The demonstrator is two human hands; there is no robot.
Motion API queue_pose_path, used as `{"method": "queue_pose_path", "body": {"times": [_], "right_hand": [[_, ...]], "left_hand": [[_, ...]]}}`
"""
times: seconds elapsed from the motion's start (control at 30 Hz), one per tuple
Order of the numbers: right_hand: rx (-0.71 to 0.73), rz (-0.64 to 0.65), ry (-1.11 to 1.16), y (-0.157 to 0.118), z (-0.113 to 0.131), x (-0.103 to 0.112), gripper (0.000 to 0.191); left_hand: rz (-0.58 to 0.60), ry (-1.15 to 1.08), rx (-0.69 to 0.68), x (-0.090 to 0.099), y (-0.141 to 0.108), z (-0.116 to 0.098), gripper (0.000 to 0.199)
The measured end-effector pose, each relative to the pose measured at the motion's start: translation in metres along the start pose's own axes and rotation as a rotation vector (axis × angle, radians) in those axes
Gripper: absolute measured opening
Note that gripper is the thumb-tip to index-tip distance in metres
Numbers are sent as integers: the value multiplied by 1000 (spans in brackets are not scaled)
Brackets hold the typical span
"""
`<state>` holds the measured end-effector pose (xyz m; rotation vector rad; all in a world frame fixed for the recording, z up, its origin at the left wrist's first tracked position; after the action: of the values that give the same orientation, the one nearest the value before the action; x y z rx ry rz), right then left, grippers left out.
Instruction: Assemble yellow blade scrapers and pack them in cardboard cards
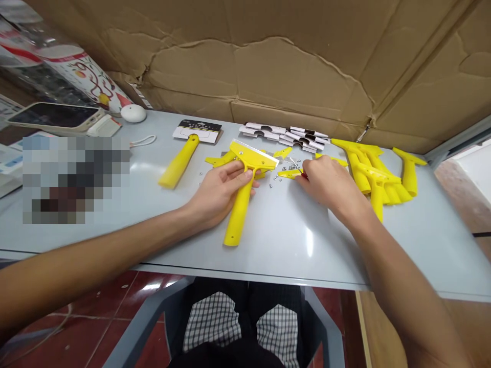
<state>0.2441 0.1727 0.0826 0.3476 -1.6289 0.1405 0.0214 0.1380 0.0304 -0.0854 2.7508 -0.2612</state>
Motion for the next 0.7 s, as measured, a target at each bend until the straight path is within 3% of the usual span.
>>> {"method": "queue_pose_path", "body": {"times": [0.2,0.43,0.57,0.7], "right_hand": [[-76,-90,17,13,-18,-14,34],[-111,-114,-19,18,-18,-15,44],[4,-198,15,10,0,-4,39],[204,-116,114,1,30,-4,35]], "left_hand": [[0,12,5,0,-1,-1,27],[0,9,0,-1,-1,0,26],[6,7,-5,-1,0,0,26],[15,2,-7,-1,0,1,28]]}}
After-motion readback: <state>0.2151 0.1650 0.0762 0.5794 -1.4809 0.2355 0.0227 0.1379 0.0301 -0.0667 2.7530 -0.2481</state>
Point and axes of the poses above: each hand's wrist, its own y-axis towards the middle knuckle, its own x-axis out of the back of the hand, z = x × y, the point moved 5 cm from there along y, towards the middle knuckle, and after that the axes turned 10 degrees about -z, right-handed, at the moved point
